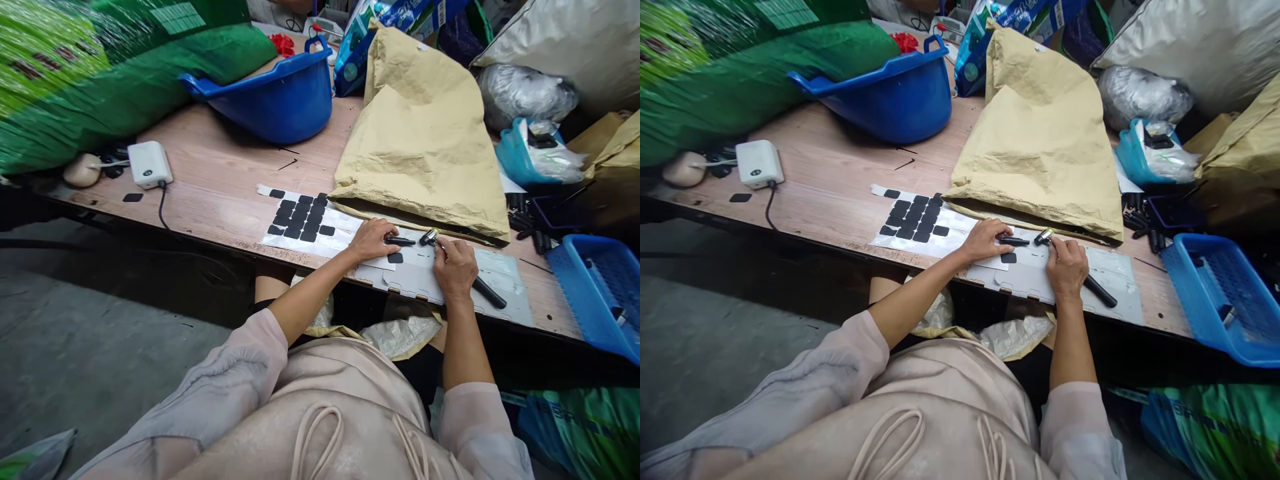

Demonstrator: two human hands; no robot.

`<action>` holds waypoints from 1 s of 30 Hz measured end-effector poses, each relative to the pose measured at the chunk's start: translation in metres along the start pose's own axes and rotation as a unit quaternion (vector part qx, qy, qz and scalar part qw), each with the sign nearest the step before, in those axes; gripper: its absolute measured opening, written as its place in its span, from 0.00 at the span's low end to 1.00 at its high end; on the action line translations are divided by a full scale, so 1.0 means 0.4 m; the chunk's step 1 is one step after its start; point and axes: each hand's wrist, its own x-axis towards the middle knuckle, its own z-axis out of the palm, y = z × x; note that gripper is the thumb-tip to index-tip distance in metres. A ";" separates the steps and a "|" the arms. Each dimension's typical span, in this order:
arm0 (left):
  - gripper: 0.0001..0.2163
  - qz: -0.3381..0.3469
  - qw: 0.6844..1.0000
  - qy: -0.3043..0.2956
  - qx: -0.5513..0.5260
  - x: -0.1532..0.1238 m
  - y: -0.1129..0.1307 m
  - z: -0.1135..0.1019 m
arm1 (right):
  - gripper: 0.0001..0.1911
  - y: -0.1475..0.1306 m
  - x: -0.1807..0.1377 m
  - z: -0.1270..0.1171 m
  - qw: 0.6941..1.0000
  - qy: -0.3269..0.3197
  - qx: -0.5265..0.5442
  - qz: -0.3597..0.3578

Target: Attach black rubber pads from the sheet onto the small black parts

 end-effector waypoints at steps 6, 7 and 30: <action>0.08 0.007 1.000 0.001 0.013 -0.002 -0.006 0.007 | 0.15 -0.004 0.004 0.000 0.999 -0.014 0.018 0.030; 0.07 0.008 1.000 0.000 0.014 -0.002 -0.008 0.008 | 0.15 -0.004 0.005 0.000 0.999 -0.016 0.020 0.035; 0.20 -0.154 0.933 -0.327 0.001 -0.377 -0.009 0.123 | 0.14 -0.016 0.008 -0.004 0.998 -0.026 0.019 0.052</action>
